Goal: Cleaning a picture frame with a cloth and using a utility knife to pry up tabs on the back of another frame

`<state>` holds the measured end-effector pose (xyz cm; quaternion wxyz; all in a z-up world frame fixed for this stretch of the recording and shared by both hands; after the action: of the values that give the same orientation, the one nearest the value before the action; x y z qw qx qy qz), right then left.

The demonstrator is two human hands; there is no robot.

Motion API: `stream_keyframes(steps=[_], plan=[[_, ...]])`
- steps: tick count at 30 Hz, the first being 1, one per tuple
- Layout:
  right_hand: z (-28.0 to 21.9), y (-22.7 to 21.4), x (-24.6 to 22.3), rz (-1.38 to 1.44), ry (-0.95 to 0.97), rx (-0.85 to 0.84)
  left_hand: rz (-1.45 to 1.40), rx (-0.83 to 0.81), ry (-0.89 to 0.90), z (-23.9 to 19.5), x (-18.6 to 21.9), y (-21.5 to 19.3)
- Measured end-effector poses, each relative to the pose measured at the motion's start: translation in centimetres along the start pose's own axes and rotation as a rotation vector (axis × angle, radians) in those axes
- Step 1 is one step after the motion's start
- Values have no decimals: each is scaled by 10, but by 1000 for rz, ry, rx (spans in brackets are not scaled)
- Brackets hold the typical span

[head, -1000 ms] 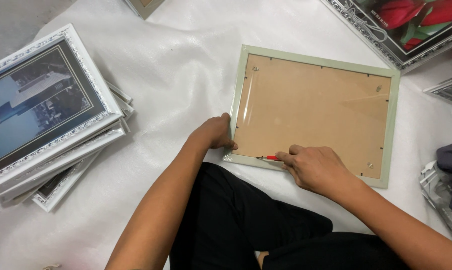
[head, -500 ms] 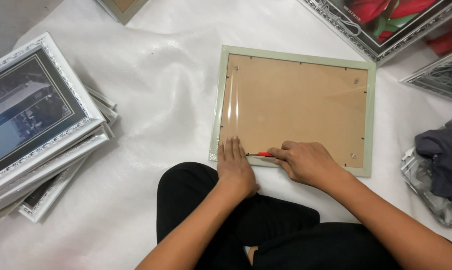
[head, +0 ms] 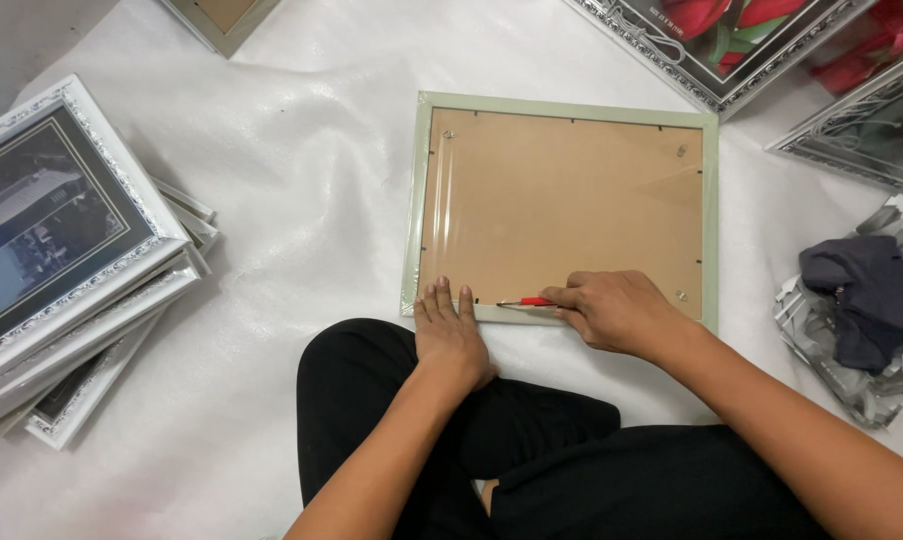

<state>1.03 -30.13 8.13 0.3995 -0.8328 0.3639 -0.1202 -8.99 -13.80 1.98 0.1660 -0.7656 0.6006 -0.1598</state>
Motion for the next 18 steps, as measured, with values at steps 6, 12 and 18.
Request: stream_keyframes(steps=[6,12,18], plan=[[-21,-8,29,-70,110,-97,-4,-18,14,5,-1,3],[-39,2,59,-63,208,-140,-20,7,18,-7,0,-1],[-46,5,63,-3,232,-151,-53,58,36,-2,0,-7]])
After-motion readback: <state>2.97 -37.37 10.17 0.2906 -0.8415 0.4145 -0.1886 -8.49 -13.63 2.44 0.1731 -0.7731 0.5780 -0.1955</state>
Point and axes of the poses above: each hand's wrist, its own z-axis towards the middle knuckle, its own y-axis out of the palm, x = y × z, the point moved 4 cm from there along z, towards the middle knuckle, and after that the axes turned 8 degrees about -x, right-handed, at the moved point
